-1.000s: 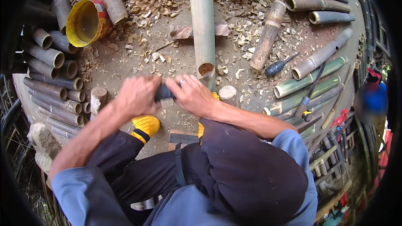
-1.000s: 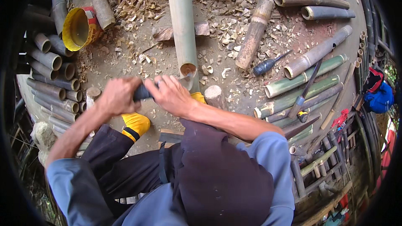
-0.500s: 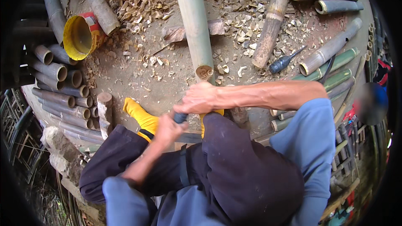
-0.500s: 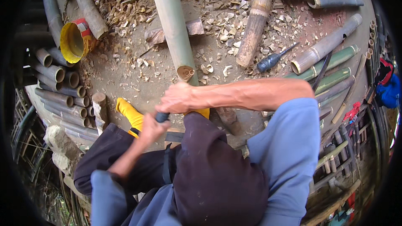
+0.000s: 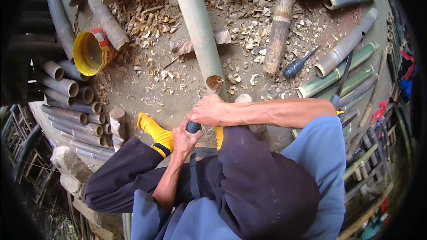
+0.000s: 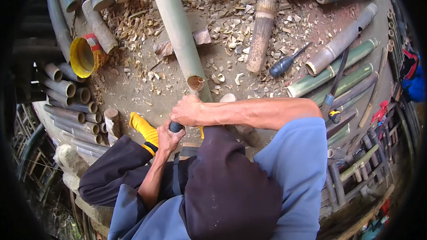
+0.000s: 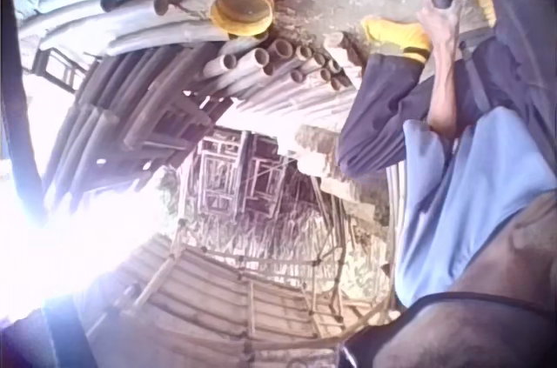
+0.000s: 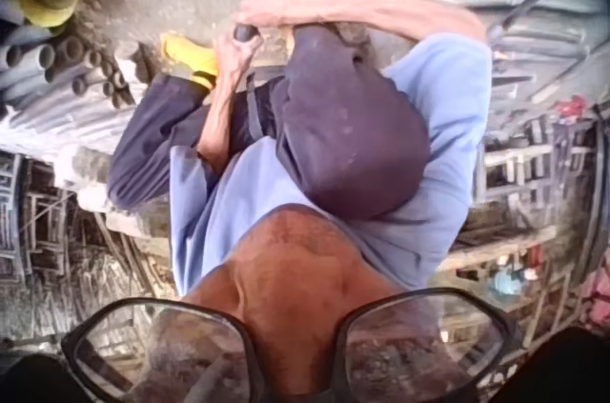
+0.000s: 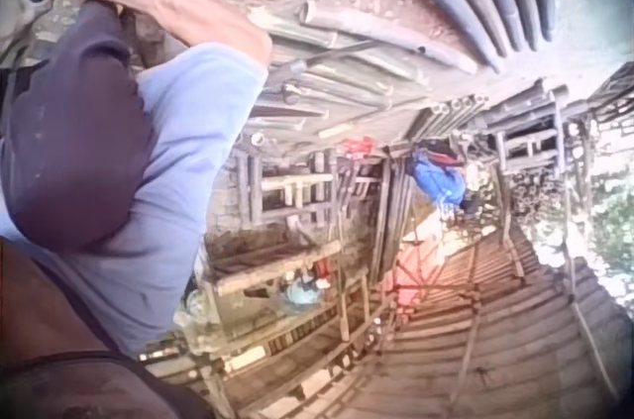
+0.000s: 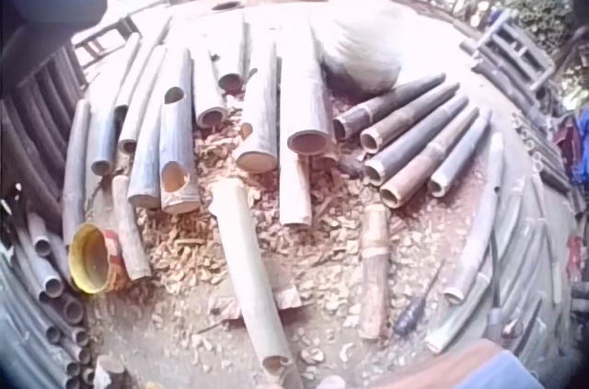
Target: The person uses a curved blade to shave the inside of a hole in a bamboo pole, then inserts other bamboo segments to assemble a frame.
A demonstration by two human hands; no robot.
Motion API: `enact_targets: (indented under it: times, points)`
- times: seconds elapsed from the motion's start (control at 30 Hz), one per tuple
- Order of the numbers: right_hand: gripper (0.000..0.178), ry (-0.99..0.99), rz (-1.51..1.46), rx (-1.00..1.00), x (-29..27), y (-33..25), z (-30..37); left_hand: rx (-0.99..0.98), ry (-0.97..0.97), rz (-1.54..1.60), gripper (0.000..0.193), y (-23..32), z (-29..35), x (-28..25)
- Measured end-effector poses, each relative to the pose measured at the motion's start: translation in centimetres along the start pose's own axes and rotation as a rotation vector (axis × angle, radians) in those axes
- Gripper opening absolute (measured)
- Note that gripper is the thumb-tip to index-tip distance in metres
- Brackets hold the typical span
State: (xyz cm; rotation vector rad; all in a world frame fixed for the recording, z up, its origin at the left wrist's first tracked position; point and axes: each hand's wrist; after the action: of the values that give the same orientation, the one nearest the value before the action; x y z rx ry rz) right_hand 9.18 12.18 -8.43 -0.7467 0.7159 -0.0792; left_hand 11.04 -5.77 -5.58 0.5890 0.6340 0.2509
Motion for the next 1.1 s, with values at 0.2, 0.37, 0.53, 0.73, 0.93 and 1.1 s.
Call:
enact_targets:
  times: [0.2, 0.37, 0.53, 0.73, 0.93, 1.1]
  points:
    - [0.021, 0.065, -0.005, -0.054, -0.5, -1.3, -0.7, 0.075, 0.123, -0.056, 0.031, 0.7, 0.5, -1.5]
    - [0.024, 0.307, -0.058, 0.082, -0.7, -0.9, -1.7, 0.281, 0.193, -0.251, 0.034, -0.7, -2.8, -4.8]
    - [0.029, 0.516, -0.254, 0.275, -1.7, -0.8, -1.8, 0.521, 0.027, -0.553, 0.029, 1.6, -7.1, -10.2]
    - [0.03, 0.895, -0.359, 0.355, -2.4, -0.1, -1.9, 0.833, -0.131, -0.834, 0.019, 7.3, -11.8, -14.2]
    - [0.035, 1.131, -0.837, 0.469, -2.5, 1.2, -0.1, 0.981, -0.454, -1.138, 0.016, 16.2, -17.2, -12.1]
    - [0.051, 0.917, -0.747, 0.421, -0.5, 3.0, -1.0, 0.935, -0.317, -0.931, 0.008, 12.7, -17.1, -12.5]
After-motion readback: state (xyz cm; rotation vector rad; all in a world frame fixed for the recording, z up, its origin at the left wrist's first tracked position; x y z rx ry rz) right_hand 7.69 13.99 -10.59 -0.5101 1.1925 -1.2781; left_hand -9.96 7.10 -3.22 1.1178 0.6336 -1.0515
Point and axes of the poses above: each hand's wrist, its own z-axis away from the middle knuckle, its own x-axis out of the palm, y = z × x, and after that the axes turned 11 degrees about x, right-handed
